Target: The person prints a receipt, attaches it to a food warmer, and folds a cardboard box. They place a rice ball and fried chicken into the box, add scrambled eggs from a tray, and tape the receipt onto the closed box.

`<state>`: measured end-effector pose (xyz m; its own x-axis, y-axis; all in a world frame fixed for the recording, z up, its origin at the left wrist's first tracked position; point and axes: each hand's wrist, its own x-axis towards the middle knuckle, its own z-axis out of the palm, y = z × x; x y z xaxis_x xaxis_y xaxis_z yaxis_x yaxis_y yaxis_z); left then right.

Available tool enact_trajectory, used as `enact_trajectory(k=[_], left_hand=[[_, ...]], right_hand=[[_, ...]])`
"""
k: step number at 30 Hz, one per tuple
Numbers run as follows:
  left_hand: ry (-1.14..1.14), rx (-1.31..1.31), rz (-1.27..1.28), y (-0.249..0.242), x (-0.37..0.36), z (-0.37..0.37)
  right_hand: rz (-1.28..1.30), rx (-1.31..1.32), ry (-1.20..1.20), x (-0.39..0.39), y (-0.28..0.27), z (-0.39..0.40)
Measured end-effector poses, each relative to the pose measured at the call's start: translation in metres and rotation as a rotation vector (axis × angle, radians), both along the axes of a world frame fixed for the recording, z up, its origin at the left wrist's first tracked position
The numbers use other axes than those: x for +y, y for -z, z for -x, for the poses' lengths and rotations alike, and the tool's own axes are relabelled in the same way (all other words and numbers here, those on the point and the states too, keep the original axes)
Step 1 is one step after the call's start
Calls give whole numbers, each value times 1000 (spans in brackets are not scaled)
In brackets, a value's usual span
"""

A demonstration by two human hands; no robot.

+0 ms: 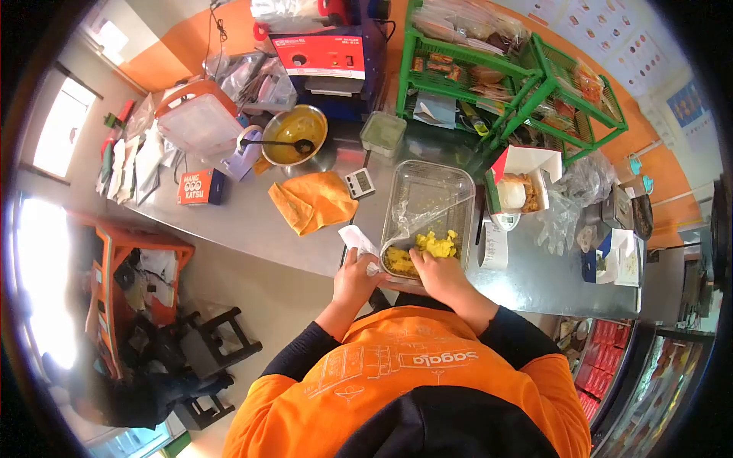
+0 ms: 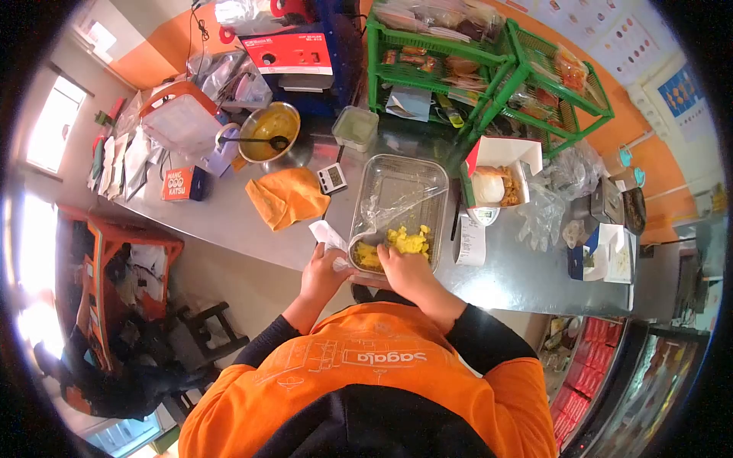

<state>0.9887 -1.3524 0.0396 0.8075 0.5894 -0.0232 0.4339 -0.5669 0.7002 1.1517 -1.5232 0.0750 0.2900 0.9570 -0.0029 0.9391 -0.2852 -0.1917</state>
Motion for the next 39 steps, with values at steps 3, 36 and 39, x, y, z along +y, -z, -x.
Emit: enact_trajectory(k=[3, 36, 39], left_hand=[[-5, -4, -15, -3, -4, 0], [-7, 46, -78, -30, 35, 16], [-90, 96, -82, -45, 46, 21]], right_hand=[[55, 37, -82, 6, 2, -24], [56, 1897, 616, -69, -4, -97], [-140, 1929, 617, -101, -9, -111]])
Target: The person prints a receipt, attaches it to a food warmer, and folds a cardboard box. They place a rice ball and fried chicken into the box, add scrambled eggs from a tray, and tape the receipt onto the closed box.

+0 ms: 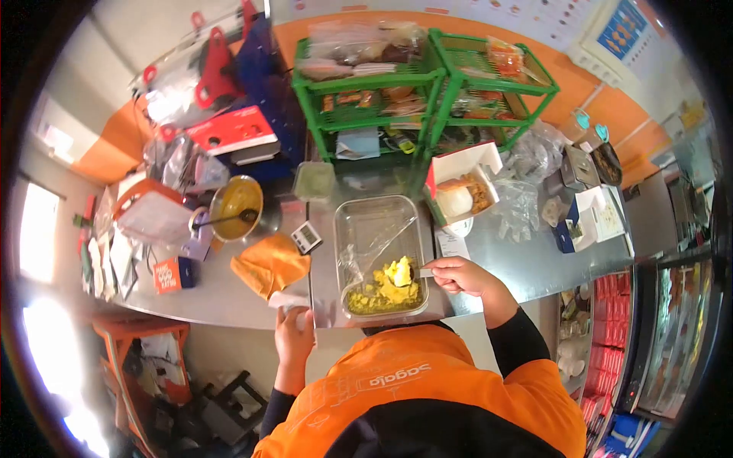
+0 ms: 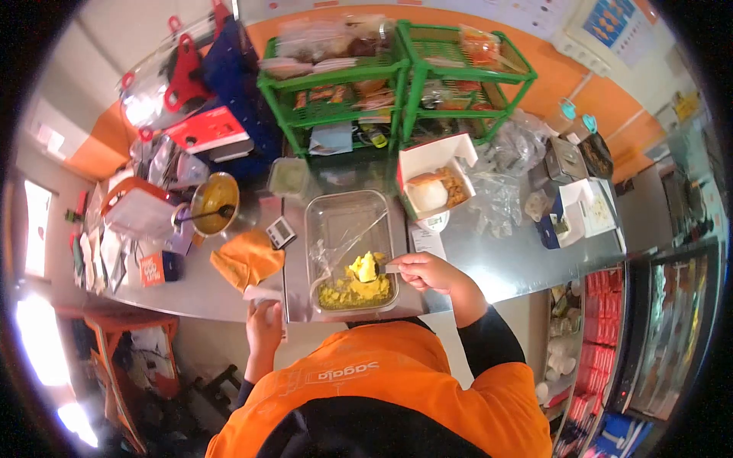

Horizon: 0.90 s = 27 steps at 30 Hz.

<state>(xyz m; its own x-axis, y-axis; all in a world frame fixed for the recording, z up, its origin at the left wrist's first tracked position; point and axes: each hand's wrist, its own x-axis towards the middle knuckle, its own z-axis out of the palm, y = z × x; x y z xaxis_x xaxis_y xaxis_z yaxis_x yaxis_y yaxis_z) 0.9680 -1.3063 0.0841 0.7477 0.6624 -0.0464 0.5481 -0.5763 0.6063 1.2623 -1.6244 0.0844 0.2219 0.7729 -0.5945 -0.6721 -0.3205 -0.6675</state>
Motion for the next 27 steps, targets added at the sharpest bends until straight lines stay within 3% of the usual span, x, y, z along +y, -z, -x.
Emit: enact_trajectory(k=[5, 9, 12, 13, 15, 19, 27], left_hand=[[-39, 14, -49, -8, 13, -9], [-26, -26, -93, -18, 15, -28], [-12, 11, -107, -30, 14, -46], [0, 19, -115, -30, 15, -49], [24, 16, -131, -30, 15, -56], [65, 14, -192, -26, 10, -68], [83, 41, -158, -23, 9, -76]], right_hand=[[0, -93, 253, -44, -22, -29], [61, -327, 425, -58, -15, -57], [312, -991, 399, -50, 11, -66], [311, -1494, 344, -43, 17, -67], [585, -1648, 125, -24, 17, -57], [877, -1783, -107, 18, -8, -34], [695, -1796, 57, 5, 6, -36]])
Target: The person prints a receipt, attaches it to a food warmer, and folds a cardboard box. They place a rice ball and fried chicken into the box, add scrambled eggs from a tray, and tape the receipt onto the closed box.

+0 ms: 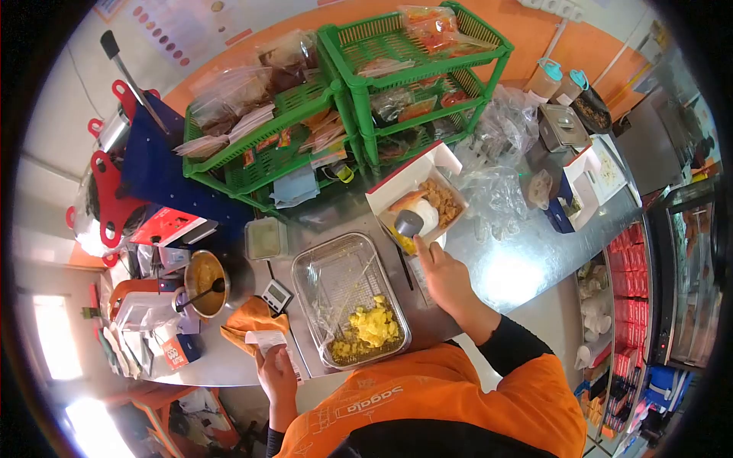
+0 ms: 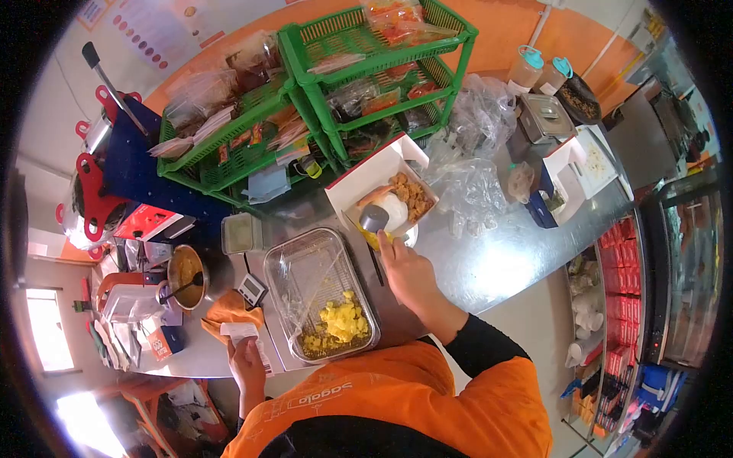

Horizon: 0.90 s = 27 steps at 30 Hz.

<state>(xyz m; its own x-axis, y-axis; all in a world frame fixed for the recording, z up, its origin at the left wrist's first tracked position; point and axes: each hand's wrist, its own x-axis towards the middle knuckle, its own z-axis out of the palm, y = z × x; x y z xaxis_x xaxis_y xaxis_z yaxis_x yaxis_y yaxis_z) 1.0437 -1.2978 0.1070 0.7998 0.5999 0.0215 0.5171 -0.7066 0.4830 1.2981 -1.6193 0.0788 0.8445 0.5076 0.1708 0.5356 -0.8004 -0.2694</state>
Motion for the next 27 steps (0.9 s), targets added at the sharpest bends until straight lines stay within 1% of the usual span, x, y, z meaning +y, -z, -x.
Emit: enact_trajectory(k=[4, 7, 8, 10, 11, 13, 15, 17, 18, 19, 22, 25, 27], left_hand=[[-3, 13, 35, -6, -3, -4], [10, 31, 25, -2, 1, 3], [15, 38, 21, 1, 3, 7], [-34, 58, 92, 6, 1, 13], [-70, 78, 124, 5, 1, 20], [1, 139, 59, 5, -5, 25], [75, 181, 26, 8, -14, 30], [52, 298, 134, 1, -28, 25], [45, 348, 189, -2, -33, 24], [54, 319, 180, 2, -37, 27], [95, 217, 126, 30, -42, 37], [78, 191, 147, 48, -44, 41], [70, 152, 128, 52, -43, 40]], right_hand=[[-90, 32, -3, -12, -6, -5], [-446, 62, 38, -25, 10, -7], [-602, -14, 36, -27, 17, -8], [-781, 494, 211, -37, 6, 6], [-794, 620, 180, -33, -1, 16], [-797, 871, 135, -26, -15, 37], [-631, 754, -214, -11, -19, 58], [-412, 666, -418, 8, -15, 81], [-269, 565, -433, 16, -10, 93], [-129, 457, -443, 24, -7, 102], [114, 231, -415, 51, -4, 107], [144, 222, -593, 69, 1, 114], [150, 293, -674, 80, 0, 123]])
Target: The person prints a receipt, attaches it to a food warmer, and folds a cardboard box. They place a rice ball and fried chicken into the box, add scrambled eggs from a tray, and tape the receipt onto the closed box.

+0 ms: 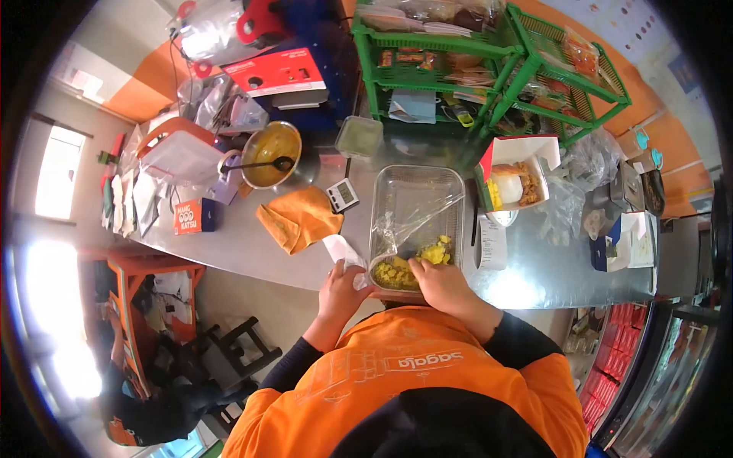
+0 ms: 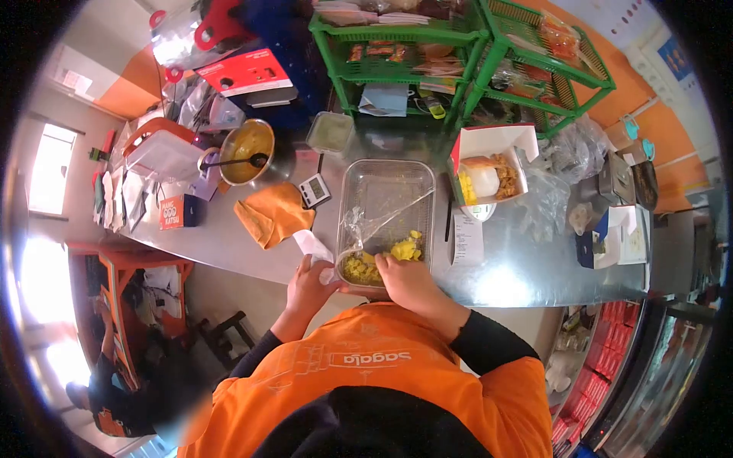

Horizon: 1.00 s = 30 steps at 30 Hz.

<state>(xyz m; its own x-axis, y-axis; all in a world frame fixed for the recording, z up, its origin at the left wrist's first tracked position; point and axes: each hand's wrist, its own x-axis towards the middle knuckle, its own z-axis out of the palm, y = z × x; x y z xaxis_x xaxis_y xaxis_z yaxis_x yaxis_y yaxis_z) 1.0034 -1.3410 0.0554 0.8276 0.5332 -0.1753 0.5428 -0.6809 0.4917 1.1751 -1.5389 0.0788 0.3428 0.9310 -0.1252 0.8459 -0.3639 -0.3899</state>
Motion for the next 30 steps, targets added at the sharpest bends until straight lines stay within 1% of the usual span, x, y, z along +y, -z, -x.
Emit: enact_trajectory(k=[2, 3, 6, 9, 10, 11, 12, 13, 15, 16, 18, 19, 22, 23, 24, 25, 26, 28, 30], left_hand=[[-11, -22, 5, 2, 0, 1], [-16, -28, 18, 3, 1, 2], [-32, -51, 27, 0, 0, 2], [-37, -55, 31, 0, -1, 3], [-34, -53, 33, -1, -1, 3], [-38, -48, 37, -5, -1, 3], [-42, -46, 41, -14, -1, 2], [-42, -46, 47, -19, -1, 0], [-92, -92, 41, -10, 5, 7], [-105, -121, 42, -6, 8, 10], [-84, -187, 42, -13, 20, 13], [-78, -166, 15, -13, 26, 17], [-109, -149, -72, -18, 41, 24], [-163, -140, -45, -21, 44, 23], [-219, -128, -19, -26, 46, 21], [-209, -83, -38, -31, 51, 20], [-169, -67, -130, -29, 56, 18], [-146, -76, -171, -26, 62, 15], [-147, -86, -139, -35, 60, 2]], right_hand=[[18, 79, -70, 9, -1, 9], [35, 116, -58, 11, 0, 16], [-47, 283, 0, 8, 12, 25], [-317, 559, 94, 4, 31, 11], [-206, 674, 165, 4, 21, 1], [-338, 704, 169, -2, 42, -3], [-471, 727, 173, 0, 41, -7], [-353, 919, 285, -7, 36, -15], [-110, 1288, 526, -25, 12, -33], [-154, 1337, 568, -34, 7, -40], [-260, 1428, 656, -54, -2, -55], [-316, 1311, 660, -65, -5, -64], [-532, 1144, 786, -90, -16, -91], [-562, 890, 782, -98, -4, -103], [-663, 593, 749, -100, 5, -115], [-746, 297, 707, -99, 13, -127], [-813, 3, 654, -94, 10, -134], [-571, -115, 679, -91, -3, -136], [-304, -219, 649, -85, -5, -134]])
